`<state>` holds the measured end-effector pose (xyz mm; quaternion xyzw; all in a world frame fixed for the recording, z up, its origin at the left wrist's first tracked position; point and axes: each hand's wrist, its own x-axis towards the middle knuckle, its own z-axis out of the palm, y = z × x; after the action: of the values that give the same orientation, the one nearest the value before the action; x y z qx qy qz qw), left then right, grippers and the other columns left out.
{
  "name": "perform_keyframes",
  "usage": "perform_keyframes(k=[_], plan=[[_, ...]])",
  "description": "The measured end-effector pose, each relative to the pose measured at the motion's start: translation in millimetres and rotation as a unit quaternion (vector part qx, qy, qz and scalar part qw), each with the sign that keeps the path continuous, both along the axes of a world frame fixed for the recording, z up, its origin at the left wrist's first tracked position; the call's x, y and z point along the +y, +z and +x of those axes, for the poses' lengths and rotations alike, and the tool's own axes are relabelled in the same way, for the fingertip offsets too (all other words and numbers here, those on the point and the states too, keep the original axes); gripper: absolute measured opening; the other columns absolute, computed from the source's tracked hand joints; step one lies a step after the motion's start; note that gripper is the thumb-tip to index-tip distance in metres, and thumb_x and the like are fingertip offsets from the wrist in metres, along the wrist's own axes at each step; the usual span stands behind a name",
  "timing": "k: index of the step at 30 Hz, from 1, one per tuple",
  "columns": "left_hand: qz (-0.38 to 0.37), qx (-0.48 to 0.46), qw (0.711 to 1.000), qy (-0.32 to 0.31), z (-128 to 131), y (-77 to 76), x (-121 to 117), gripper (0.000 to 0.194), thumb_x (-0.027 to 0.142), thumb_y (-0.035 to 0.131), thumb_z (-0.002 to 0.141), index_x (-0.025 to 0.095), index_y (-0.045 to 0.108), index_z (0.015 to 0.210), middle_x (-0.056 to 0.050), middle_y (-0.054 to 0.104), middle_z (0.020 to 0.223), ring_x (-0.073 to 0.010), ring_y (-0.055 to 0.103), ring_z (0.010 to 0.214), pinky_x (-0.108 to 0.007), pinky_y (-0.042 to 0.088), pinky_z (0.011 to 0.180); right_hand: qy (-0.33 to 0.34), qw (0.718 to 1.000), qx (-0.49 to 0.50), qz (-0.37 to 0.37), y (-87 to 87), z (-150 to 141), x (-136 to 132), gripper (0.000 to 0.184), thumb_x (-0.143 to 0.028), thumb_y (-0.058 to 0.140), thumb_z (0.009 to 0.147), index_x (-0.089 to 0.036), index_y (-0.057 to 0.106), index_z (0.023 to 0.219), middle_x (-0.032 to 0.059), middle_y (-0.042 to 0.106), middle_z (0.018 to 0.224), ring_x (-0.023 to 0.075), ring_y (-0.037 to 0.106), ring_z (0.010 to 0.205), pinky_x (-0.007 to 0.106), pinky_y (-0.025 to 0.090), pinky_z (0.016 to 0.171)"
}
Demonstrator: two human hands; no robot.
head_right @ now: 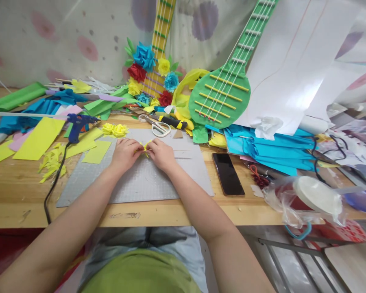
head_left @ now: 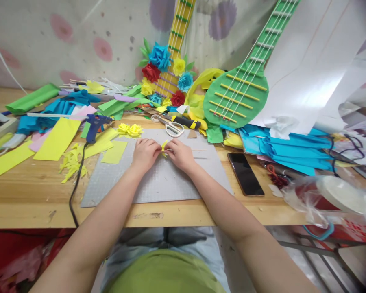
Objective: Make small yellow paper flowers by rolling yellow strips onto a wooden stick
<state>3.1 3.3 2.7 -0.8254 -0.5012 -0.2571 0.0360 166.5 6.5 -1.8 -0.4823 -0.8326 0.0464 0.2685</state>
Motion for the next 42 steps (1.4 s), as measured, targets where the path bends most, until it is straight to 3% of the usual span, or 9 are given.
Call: perform_keyframes(k=[5,20,25,30,36,42], plan=[[-0.031,0.002,1.0,-0.004,-2,-2.4,-1,0.016,0.035,0.054,0.076,0.021,0.063,0.077,-0.005,0.063,0.08,-0.0193,0.05,0.082,-0.036,0.028,0.078,0.016,0.999,-0.025,-0.019,0.2,1,0,0.012,-0.029,0.049,0.083,-0.022,0.058,0.086,0.0011,0.058,0.089,0.0126,0.053,0.082,0.023,0.034,0.059],[-0.017,0.015,1.0,0.002,-4,1.0,-5,0.014,0.034,0.057,0.074,0.021,0.063,0.074,-0.001,0.064,0.078,-0.0177,0.051,0.081,-0.036,0.03,0.08,0.022,0.994,-0.099,-0.049,5.2,2,-2,0.024,-0.033,0.036,0.089,-0.02,0.056,0.093,0.0027,0.058,0.093,0.0132,0.054,0.081,0.023,0.033,0.06],[-0.019,0.026,0.999,-0.008,-5,2.6,-4,0.016,0.033,0.053,0.077,0.022,0.064,0.076,-0.002,0.064,0.078,-0.0179,0.051,0.082,-0.037,0.029,0.084,0.051,0.995,-0.081,-0.034,7.1,4,-4,0.018,-0.03,0.044,0.085,-0.02,0.052,0.097,0.0026,0.057,0.095,0.0134,0.053,0.084,0.023,0.033,0.062],[-0.03,0.022,0.999,-0.006,-5,3.6,-5,0.017,0.033,0.051,0.077,0.022,0.064,0.075,-0.002,0.064,0.079,-0.0179,0.051,0.082,-0.037,0.028,0.085,0.039,0.996,-0.077,-0.037,8.0,3,-4,0.012,-0.026,0.046,0.084,-0.02,0.054,0.089,0.0021,0.058,0.09,0.0137,0.053,0.082,0.023,0.033,0.062],[-0.004,-0.003,0.999,0.041,5,8.9,-16,0.021,0.024,0.054,0.068,0.019,0.056,0.088,-0.005,0.061,0.089,-0.021,0.049,0.089,-0.036,0.03,0.083,-0.006,0.999,-0.039,-0.037,3.6,1,-1,0.012,-0.025,0.044,0.084,-0.019,0.054,0.088,0.0031,0.059,0.091,0.0146,0.053,0.083,0.024,0.035,0.063],[-0.004,0.007,0.996,0.093,21,2.1,-17,0.018,0.033,0.051,0.072,0.019,0.057,0.081,-0.006,0.062,0.081,-0.0224,0.051,0.085,-0.037,0.03,0.08,-0.037,0.999,0.01,-0.036,0.5,-1,1,0.011,-0.022,0.045,0.083,-0.019,0.054,0.086,0.0028,0.059,0.089,0.0147,0.053,0.082,0.025,0.037,0.067]])
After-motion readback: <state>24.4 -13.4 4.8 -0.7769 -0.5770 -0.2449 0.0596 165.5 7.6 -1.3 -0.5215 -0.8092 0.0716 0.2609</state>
